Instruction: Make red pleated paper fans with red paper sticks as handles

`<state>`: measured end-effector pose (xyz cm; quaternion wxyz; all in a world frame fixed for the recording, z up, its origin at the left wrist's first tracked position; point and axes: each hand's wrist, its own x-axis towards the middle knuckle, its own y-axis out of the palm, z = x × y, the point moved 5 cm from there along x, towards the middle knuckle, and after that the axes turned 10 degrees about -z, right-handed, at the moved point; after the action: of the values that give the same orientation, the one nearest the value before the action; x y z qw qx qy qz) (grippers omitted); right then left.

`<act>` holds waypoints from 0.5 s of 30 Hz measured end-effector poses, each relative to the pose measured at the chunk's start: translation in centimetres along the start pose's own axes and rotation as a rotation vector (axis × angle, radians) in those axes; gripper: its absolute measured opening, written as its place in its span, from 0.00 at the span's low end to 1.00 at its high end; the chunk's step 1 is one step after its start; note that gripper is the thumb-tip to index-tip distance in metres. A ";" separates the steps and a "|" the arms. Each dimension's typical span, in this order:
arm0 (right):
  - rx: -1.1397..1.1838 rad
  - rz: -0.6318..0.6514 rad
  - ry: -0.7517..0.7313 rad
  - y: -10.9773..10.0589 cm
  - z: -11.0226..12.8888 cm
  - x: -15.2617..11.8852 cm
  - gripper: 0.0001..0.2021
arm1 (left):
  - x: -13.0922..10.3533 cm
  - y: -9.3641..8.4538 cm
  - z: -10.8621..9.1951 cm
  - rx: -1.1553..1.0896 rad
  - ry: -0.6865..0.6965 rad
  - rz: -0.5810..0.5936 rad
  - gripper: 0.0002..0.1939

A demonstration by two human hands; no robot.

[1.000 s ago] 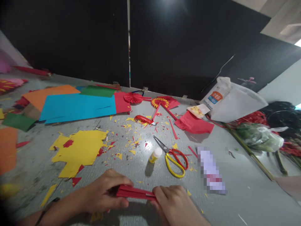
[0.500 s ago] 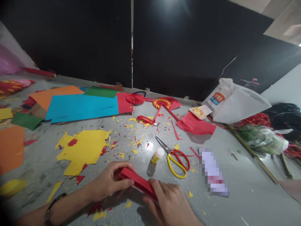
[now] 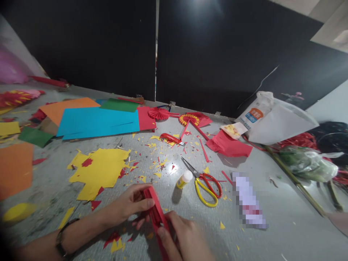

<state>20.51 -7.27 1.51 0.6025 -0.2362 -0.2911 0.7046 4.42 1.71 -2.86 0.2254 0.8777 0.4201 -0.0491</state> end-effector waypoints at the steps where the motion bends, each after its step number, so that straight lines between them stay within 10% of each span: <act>1: 0.005 -0.020 -0.002 -0.4 0.3 0.1 0.24 | 0.1 0.1 0.0 -0.013 0.019 0.005 0.25; 15: 0.061 0.018 0.055 -4.4 0.3 2.0 0.28 | -0.4 -1.2 -2.3 0.221 0.174 -0.055 0.28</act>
<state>23.07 -4.84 4.82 0.6110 -0.2396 -0.2505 0.7117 3.04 3.11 -1.12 0.0884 0.8862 0.4541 -0.0249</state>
